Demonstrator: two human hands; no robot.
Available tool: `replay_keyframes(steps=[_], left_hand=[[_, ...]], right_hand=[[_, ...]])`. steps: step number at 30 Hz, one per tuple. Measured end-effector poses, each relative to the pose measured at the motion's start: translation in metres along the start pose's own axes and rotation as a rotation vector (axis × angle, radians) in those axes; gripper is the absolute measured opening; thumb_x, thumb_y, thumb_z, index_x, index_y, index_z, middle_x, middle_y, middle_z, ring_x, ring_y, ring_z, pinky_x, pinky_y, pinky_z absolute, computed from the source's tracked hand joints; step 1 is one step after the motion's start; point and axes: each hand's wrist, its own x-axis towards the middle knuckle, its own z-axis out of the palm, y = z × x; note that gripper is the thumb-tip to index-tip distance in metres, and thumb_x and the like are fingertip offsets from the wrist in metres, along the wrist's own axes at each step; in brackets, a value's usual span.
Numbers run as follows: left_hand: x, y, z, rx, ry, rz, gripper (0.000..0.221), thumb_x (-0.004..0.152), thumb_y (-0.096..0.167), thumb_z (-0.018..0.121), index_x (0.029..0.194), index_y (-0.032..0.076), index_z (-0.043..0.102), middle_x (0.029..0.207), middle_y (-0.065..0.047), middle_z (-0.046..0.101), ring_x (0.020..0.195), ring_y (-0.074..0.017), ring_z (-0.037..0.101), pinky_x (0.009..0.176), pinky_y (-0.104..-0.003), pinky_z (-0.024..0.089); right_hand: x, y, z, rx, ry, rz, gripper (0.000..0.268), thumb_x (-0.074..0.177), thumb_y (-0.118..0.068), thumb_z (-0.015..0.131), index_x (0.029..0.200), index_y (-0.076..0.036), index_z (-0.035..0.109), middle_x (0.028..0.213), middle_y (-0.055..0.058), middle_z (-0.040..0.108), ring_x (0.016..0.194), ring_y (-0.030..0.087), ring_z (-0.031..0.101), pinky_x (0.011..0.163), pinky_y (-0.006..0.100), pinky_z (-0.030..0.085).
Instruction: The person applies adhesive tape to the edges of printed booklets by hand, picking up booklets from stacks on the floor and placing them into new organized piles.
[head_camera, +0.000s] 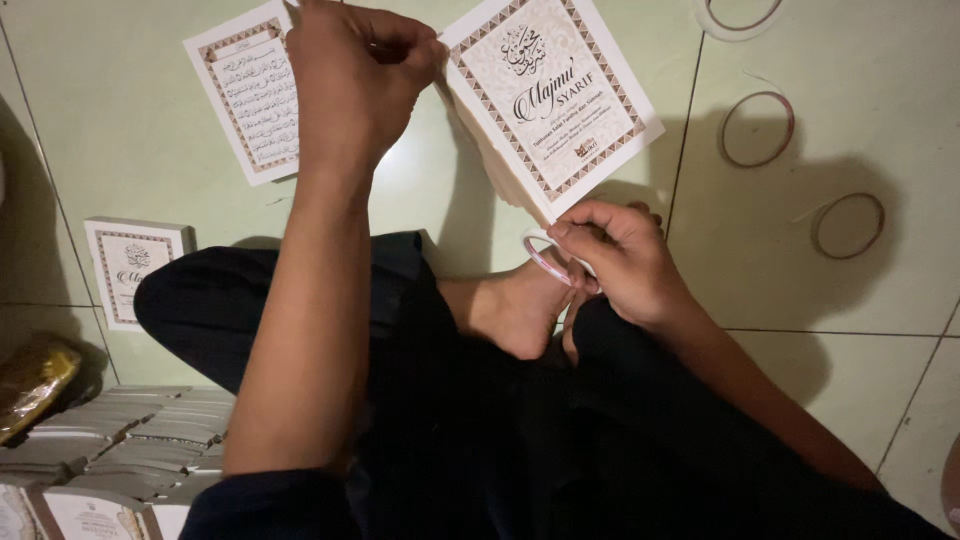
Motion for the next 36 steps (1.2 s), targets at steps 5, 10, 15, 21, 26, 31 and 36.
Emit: replay_keyframes(steps=[5, 10, 15, 21, 26, 31, 36], left_hand=[[-0.005, 0.005, 0.002, -0.04, 0.025, -0.068, 0.006, 0.084, 0.014, 0.082, 0.078, 0.017, 0.081, 0.071, 0.008, 0.08, 0.068, -0.0025, 0.08, 0.067, -0.02, 0.057], [-0.028, -0.002, 0.022, -0.133, 0.175, -0.044, 0.016, 0.092, 0.019, 0.076, 0.106, 0.013, 0.073, 0.089, -0.002, 0.074, 0.072, -0.0102, 0.07, 0.064, -0.024, 0.059], [-0.083, 0.046, 0.04, -0.267, 0.053, -0.473, 0.057, 0.089, 0.036, 0.076, 0.128, 0.014, 0.04, 0.104, -0.006, 0.062, 0.074, -0.0156, 0.066, 0.067, -0.029, 0.06], [-0.107, 0.057, 0.056, -0.389, -0.117, -0.621, 0.057, 0.079, 0.024, 0.083, 0.119, 0.001, 0.05, 0.09, -0.019, 0.07, 0.07, -0.0371, 0.077, 0.059, -0.041, 0.062], [-0.107, 0.048, 0.06, -0.391, -0.125, -0.579, 0.054, 0.078, 0.022, 0.082, 0.115, -0.001, 0.05, 0.085, -0.02, 0.07, 0.077, -0.0405, 0.077, 0.062, -0.043, 0.062], [-0.109, 0.051, 0.06, -0.471, -0.118, -0.598, 0.051, 0.081, 0.018, 0.079, 0.117, -0.002, 0.049, 0.086, -0.019, 0.067, 0.079, -0.0389, 0.077, 0.063, -0.045, 0.064], [-0.109, 0.048, 0.06, -0.559, -0.13, -0.573, 0.046, 0.083, 0.018, 0.078, 0.113, -0.003, 0.051, 0.087, -0.016, 0.061, 0.078, -0.0306, 0.071, 0.063, -0.045, 0.061]], right_hand=[[0.001, -0.004, 0.005, 0.123, 0.043, 0.073, 0.014, 0.095, -0.007, 0.069, 0.085, 0.003, 0.068, 0.052, 0.008, 0.051, 0.042, 0.01, 0.045, 0.036, 0.022, 0.029], [0.002, -0.003, 0.008, 0.203, 0.066, 0.056, 0.011, 0.095, -0.003, 0.07, 0.087, 0.005, 0.072, 0.056, 0.007, 0.054, 0.045, 0.01, 0.046, 0.045, 0.022, 0.039], [0.011, 0.022, 0.002, 0.324, 0.09, 0.243, 0.015, 0.091, -0.006, 0.072, 0.101, 0.004, 0.076, 0.066, 0.01, 0.067, 0.047, 0.009, 0.054, 0.041, 0.019, 0.042], [0.024, 0.045, -0.007, 0.437, 0.024, 0.303, 0.014, 0.092, -0.017, 0.072, 0.093, -0.003, 0.072, 0.066, 0.003, 0.048, 0.046, 0.014, 0.053, 0.042, 0.021, 0.036], [0.024, 0.036, -0.012, 0.566, -0.149, 0.404, 0.017, 0.095, -0.018, 0.065, 0.098, -0.003, 0.073, 0.062, 0.0, 0.047, 0.044, 0.01, 0.047, 0.041, 0.019, 0.035], [0.024, 0.042, -0.013, 0.555, -0.164, 0.536, 0.013, 0.094, -0.019, 0.065, 0.091, -0.007, 0.065, 0.065, -0.005, 0.035, 0.05, 0.009, 0.04, 0.044, 0.018, 0.031], [0.023, 0.071, -0.006, 0.508, -0.064, 0.659, 0.022, 0.091, -0.012, 0.069, 0.088, -0.01, 0.047, 0.075, -0.008, 0.021, 0.055, 0.009, 0.032, 0.045, 0.019, 0.028]])
